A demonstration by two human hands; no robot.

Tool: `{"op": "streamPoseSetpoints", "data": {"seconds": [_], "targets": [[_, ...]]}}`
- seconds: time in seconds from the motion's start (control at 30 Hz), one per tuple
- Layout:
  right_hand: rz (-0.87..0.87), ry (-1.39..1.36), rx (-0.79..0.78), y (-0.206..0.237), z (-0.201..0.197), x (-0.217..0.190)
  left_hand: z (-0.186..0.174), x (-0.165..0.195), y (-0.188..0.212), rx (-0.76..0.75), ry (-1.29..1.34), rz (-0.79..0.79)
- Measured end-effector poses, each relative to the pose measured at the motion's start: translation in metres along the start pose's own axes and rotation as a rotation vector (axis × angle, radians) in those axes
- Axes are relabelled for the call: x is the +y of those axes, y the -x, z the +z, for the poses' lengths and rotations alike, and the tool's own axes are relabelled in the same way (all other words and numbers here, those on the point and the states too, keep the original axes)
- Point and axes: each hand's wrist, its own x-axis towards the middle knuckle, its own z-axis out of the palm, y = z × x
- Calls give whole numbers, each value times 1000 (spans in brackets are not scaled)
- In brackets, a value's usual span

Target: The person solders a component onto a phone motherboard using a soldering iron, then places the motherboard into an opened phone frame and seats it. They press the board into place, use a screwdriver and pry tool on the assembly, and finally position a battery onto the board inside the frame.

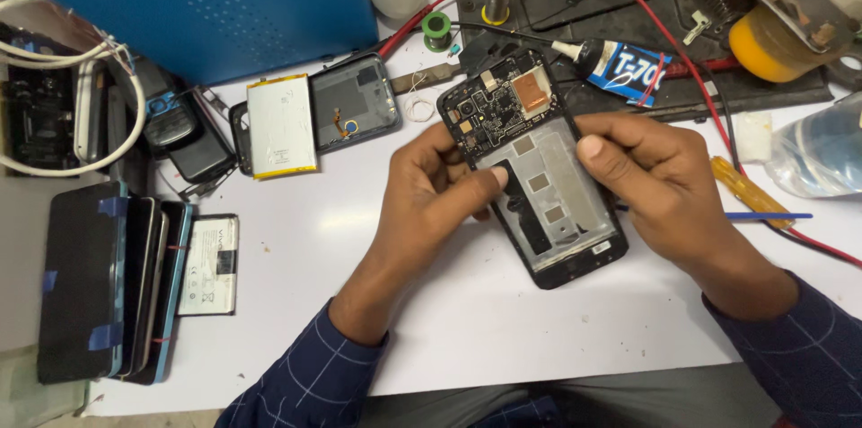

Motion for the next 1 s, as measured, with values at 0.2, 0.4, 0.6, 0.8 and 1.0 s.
{"op": "streamPoseSetpoints", "data": {"seconds": [0.2, 0.4, 0.6, 0.8, 1.0], "targets": [[46, 156, -99, -2, 1, 2, -13, 14, -8, 173, -50, 22], [-1, 374, -223, -5, 8, 2, -33, 36, -6, -122, -378, -161], [-210, 522, 6, -6, 3, 0, -48, 61, 2, -237, -480, -381], [-381, 577, 193, -13, -17, -4, -48, 69, 0, -174, -930, -480], [-584, 902, -13, -12, -8, -6, -52, 64, -3, -114, -1035, -512]]}}
